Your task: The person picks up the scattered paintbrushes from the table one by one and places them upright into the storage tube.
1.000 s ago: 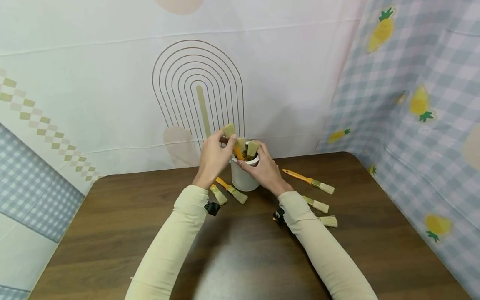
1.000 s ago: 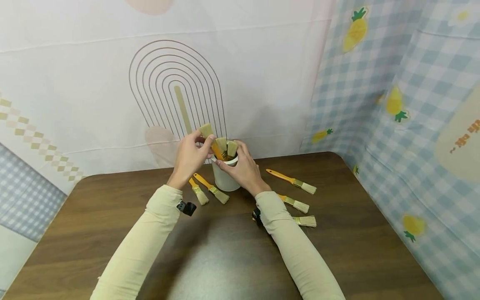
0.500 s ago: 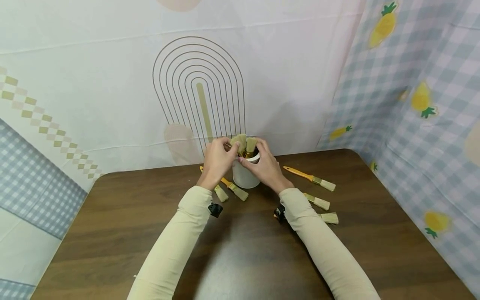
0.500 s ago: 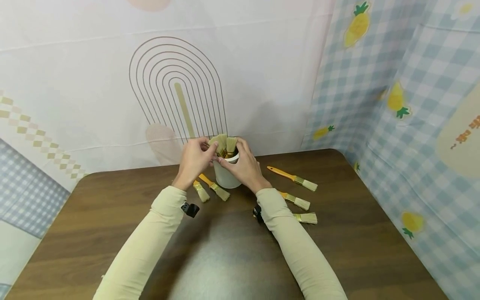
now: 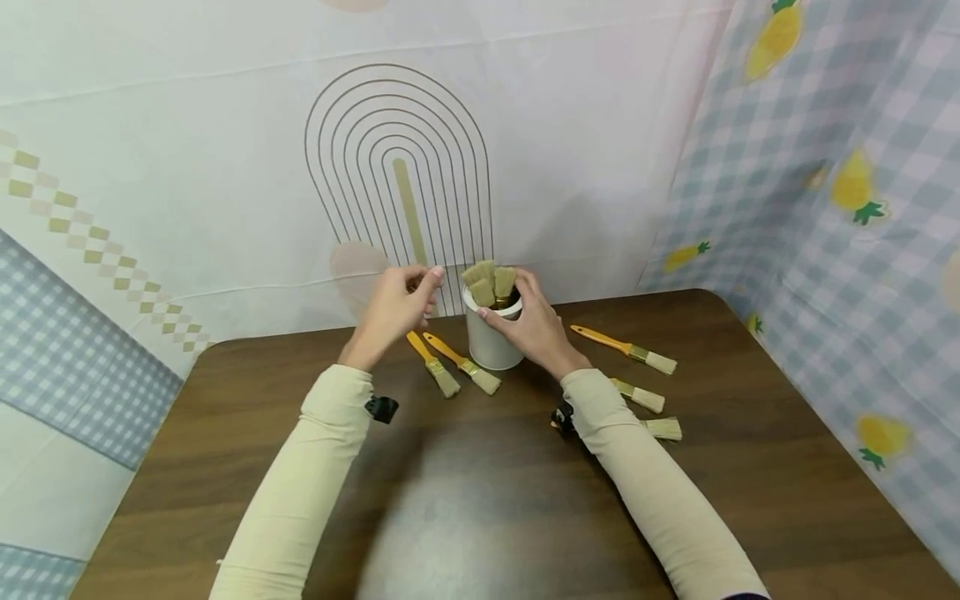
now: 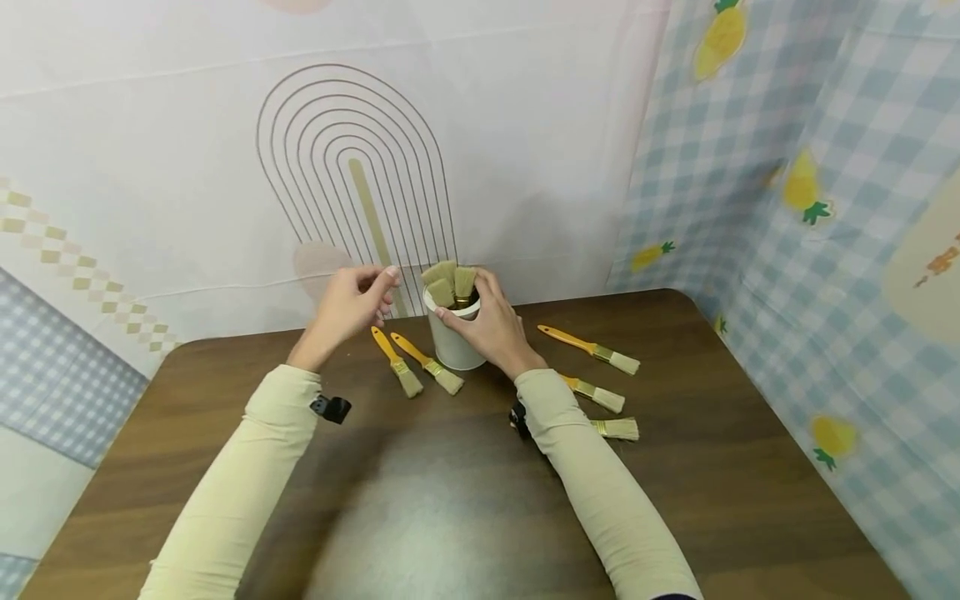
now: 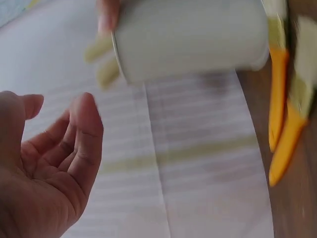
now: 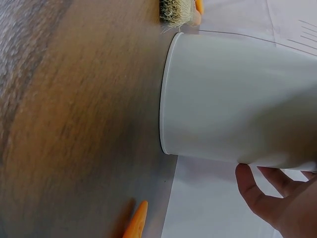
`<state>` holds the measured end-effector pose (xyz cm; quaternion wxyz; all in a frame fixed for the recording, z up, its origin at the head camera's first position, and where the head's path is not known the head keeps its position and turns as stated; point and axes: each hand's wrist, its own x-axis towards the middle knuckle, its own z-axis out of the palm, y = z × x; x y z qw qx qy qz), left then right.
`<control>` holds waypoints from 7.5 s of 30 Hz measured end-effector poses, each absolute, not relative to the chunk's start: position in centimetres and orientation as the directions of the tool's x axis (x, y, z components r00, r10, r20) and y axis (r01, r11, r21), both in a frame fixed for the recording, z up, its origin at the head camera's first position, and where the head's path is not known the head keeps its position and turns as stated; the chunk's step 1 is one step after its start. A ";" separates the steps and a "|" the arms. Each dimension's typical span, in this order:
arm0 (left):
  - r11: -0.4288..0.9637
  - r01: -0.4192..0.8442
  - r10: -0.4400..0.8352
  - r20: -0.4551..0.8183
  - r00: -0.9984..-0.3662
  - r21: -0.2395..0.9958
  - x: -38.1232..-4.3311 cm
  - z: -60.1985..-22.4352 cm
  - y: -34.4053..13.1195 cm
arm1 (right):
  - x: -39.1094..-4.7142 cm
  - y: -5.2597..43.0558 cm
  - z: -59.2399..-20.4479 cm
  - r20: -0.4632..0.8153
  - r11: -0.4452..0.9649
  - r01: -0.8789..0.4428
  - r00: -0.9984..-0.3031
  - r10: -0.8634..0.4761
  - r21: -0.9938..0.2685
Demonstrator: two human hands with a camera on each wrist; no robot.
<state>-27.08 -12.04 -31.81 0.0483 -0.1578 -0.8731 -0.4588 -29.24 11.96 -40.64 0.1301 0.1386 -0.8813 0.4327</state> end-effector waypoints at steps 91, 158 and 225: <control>0.304 0.431 0.063 0.433 -0.899 0.850 -21.7 -28.1 -10.1 | -29.0 11.9 -40.5 0.326 0.585 -0.333 -0.937 -0.121 -0.739; 0.682 0.599 0.646 0.039 -0.762 0.420 -29.7 -40.2 -12.4 | -29.0 11.9 -41.0 0.352 0.563 -0.357 -0.928 -0.121 -0.745; 0.525 0.231 0.083 0.221 -0.972 0.819 -21.1 -34.8 -12.7 | -29.1 11.8 -40.8 0.352 0.581 -0.345 -0.930 -0.106 -0.738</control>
